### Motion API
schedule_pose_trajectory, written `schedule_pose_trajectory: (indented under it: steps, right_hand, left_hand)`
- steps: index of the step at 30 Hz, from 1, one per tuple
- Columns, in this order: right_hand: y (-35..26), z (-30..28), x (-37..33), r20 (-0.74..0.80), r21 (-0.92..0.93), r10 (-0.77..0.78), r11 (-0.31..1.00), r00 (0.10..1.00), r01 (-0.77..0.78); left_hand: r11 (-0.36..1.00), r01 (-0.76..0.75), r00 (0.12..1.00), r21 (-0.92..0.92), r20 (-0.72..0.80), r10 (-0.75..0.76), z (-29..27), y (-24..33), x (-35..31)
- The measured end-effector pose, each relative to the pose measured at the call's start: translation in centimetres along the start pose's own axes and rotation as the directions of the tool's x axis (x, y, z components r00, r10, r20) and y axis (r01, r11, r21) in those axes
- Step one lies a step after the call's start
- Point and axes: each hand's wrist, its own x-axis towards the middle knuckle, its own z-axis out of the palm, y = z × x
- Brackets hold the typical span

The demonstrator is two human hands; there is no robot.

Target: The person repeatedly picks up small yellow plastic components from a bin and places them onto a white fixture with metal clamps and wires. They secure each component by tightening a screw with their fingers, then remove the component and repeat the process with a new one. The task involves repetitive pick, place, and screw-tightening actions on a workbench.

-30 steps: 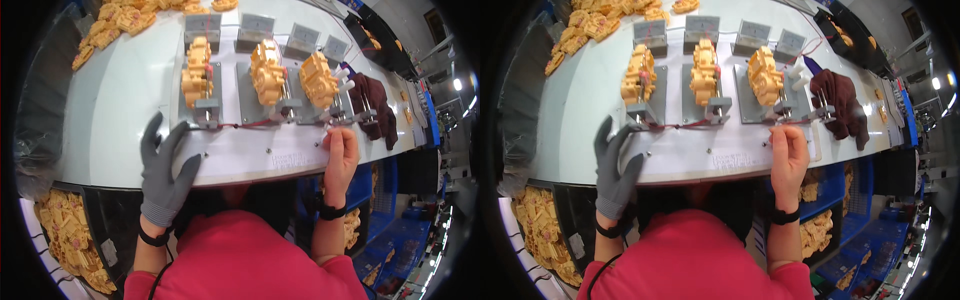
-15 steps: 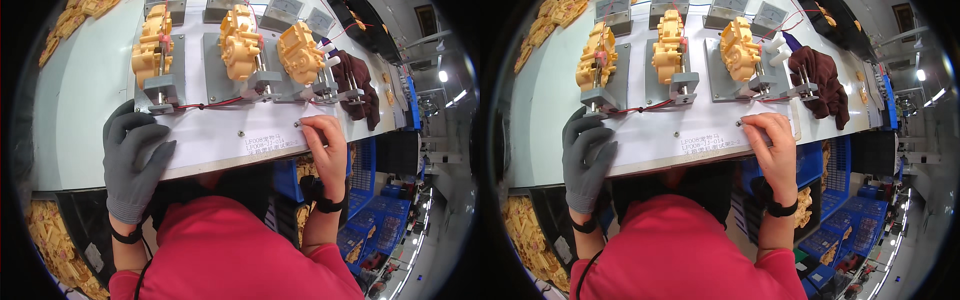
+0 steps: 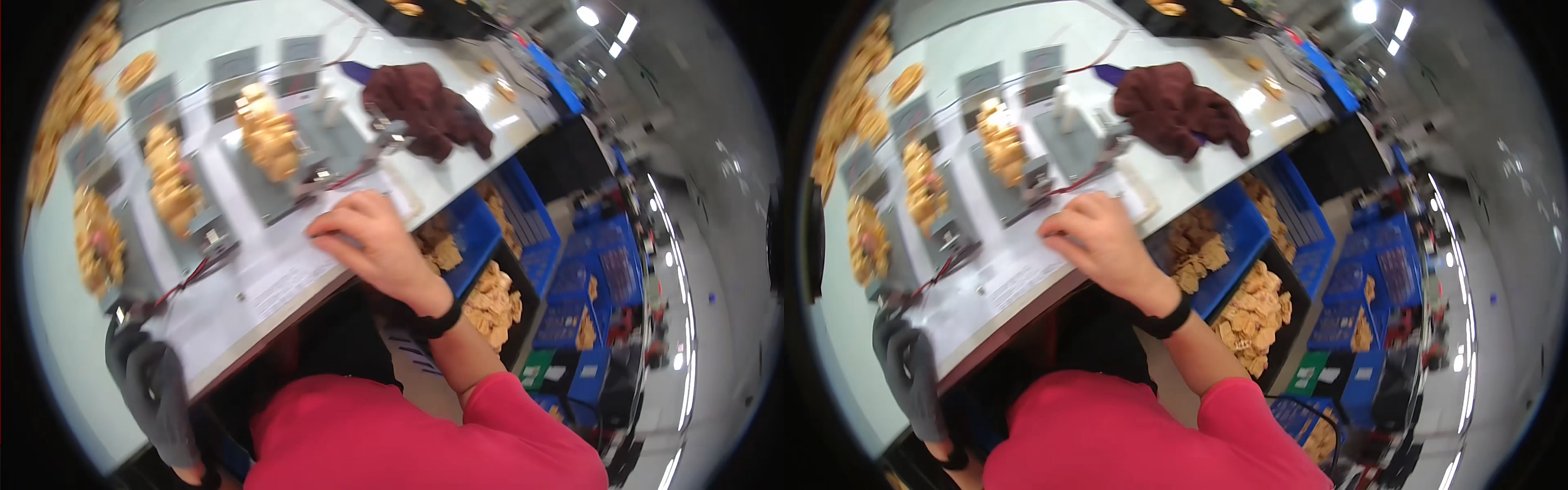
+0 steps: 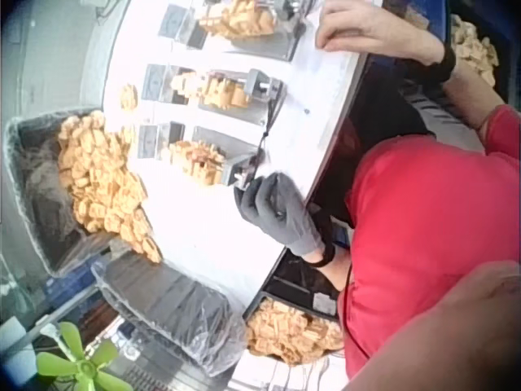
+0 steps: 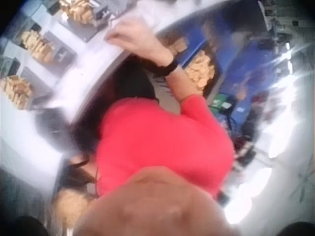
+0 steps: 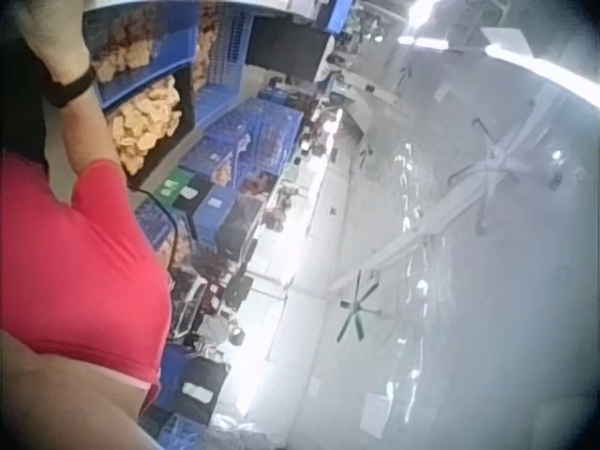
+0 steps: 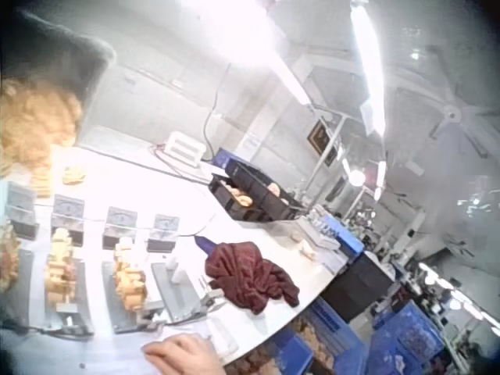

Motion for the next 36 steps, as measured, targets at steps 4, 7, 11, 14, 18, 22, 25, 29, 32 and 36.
schedule_pose_trajectory:
  steps: [4, 7, 11, 14, 18, 22, 25, 29, 32, 36]
  right_hand:
    - [0.6, 0.5, -0.8, -0.104, 0.030, -0.048, 0.998, 0.993, 0.051]
    - [0.5, 0.5, -1.0, -0.119, 0.023, -0.049, 0.998, 0.992, 0.052]
    - [0.5, 0.8, -1.2, -0.145, 0.007, -0.071, 0.997, 0.987, 0.073]
    - [0.8, 1.0, -1.5, -0.192, -0.013, -0.098, 0.995, 0.977, 0.098]
    - [0.7, 1.0, -1.5, -0.192, -0.017, -0.092, 0.996, 0.977, 0.090]
    - [0.6, 0.5, -0.8, -0.167, -0.025, -0.096, 0.995, 0.981, 0.094]
    - [0.8, 0.9, -0.8, -0.141, -0.039, -0.095, 0.995, 0.985, 0.090]
    - [-0.5, 0.9, -1.2, -0.110, -0.068, 0.070, 0.995, 0.991, -0.078]
    - [-2.8, 1.2, -0.8, -0.129, -0.048, 0.026, 0.998, 0.991, -0.032]
    - [-6.5, 2.5, 0.4, 0.004, 0.020, -0.069, 0.997, 0.998, 0.069]
  left_hand:
    - [0.997, -0.072, 0.997, 0.037, 0.022, 0.071, -0.1, -0.7, -0.2]
    - [0.999, -0.050, 0.998, 0.021, 0.030, 0.049, -0.2, -1.9, 0.2]
    - [0.997, -0.067, 0.998, 0.038, 0.018, 0.066, -0.1, -2.6, 0.1]
    - [0.997, -0.077, 0.996, 0.009, 0.045, 0.076, -0.1, -2.7, 0.3]
    - [0.997, -0.078, 0.996, -0.019, 0.051, 0.079, -0.3, -2.6, 0.3]
    - [0.998, -0.001, 1.000, -0.063, -0.004, 0.001, 0.0, -1.9, -0.1]
    - [0.999, 0.003, 1.000, -0.045, 0.008, -0.002, 0.3, 1.0, 0.3]
    - [0.992, -0.104, 0.994, 0.077, -0.032, 0.106, 0.4, 1.1, 0.6]
    - [0.989, -0.122, 0.992, 0.078, -0.015, 0.124, -0.1, 1.3, 0.7]
    - [0.989, -0.108, 0.993, 0.096, -0.033, 0.112, -0.6, 1.0, 0.4]
